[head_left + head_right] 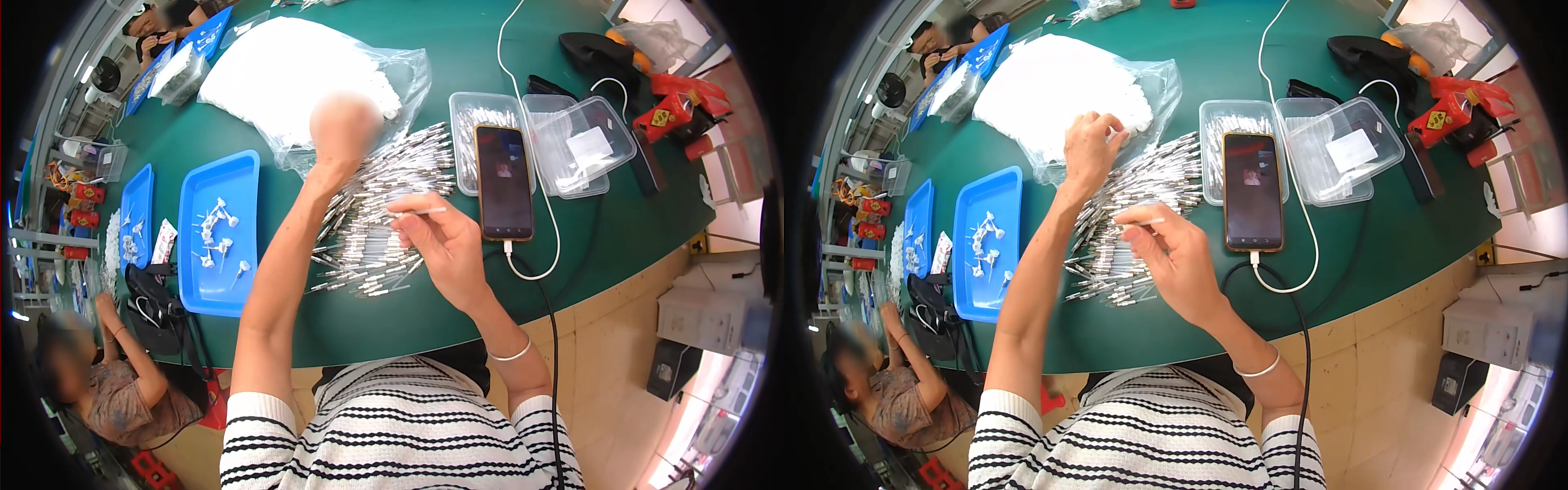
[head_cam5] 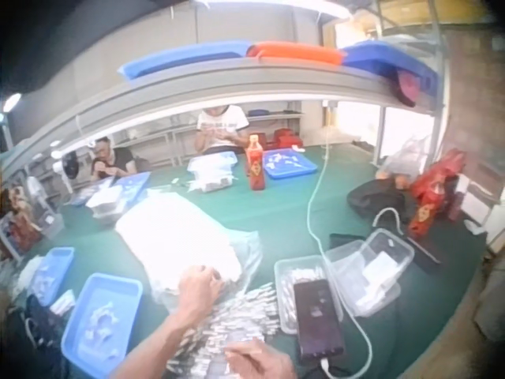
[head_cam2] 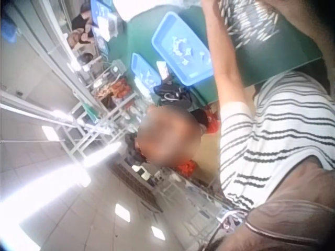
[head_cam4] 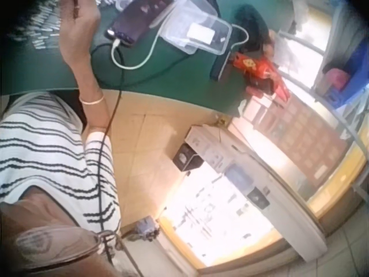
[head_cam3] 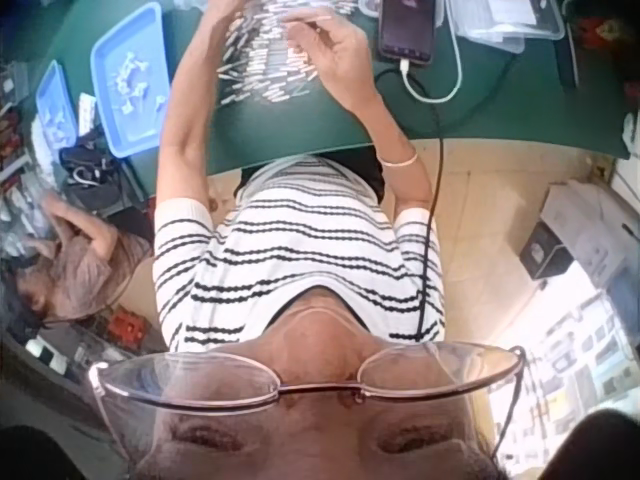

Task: The person repeatedly picks up small white plastic caps and silver metal rods from a green table. They insert the rods into the caps by hand and place the assembled units into a blue tray. The process is repetitive and involves handling small parts one at a time.

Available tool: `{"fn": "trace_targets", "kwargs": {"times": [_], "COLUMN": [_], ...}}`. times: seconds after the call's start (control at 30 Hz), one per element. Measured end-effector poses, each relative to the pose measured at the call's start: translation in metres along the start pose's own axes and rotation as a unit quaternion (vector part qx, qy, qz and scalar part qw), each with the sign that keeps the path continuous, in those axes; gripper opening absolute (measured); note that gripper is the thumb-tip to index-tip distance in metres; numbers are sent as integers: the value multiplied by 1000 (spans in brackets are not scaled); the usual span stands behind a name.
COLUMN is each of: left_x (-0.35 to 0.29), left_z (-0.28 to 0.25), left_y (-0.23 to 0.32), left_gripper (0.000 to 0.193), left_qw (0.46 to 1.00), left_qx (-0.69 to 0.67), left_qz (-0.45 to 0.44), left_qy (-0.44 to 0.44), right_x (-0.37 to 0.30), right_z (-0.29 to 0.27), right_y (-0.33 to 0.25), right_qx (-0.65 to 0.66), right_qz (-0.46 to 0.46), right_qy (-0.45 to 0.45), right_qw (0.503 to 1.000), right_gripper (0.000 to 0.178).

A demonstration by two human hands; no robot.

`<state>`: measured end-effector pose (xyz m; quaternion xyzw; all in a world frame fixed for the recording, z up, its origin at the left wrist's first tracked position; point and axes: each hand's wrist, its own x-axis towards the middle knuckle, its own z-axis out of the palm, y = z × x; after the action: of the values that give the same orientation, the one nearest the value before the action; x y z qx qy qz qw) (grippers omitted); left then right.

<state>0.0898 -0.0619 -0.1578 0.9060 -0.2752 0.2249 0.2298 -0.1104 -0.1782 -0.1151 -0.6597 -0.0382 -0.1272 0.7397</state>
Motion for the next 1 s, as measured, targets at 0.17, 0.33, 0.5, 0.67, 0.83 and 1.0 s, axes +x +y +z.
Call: {"fn": "trace_targets", "kwargs": {"times": [0.17,0.33,0.5,0.67,0.83,1.0], "left_x": [-24,-119,-182,-165,-176,-179], "left_z": [-46,-113,-108,-111,-90,-89], "left_y": [24,84,104,160,172,172], "left_gripper": [10,13,34,65,68,68], "left_qw": [928,704,417,495,669,680], "left_qx": [-320,-588,-729,-695,-593,-610], "left_qz": [-182,-305,-408,-312,-208,-244], "left_qy": [-56,-256,-358,-417,-396,-326], "right_x": [15,44,62,54,43,35], "right_z": [10,31,63,77,76,67], "right_y": [-8,-42,-57,-53,-41,-22], "right_qx": [45,24,4,-8,-51,-92], "right_qz": [-46,-97,-256,-252,-230,-206], "right_qy": [31,-6,7,-9,-33,-48], "right_qw": [997,995,967,968,971,973], "right_gripper": [12,13,7,5,4,9]}}
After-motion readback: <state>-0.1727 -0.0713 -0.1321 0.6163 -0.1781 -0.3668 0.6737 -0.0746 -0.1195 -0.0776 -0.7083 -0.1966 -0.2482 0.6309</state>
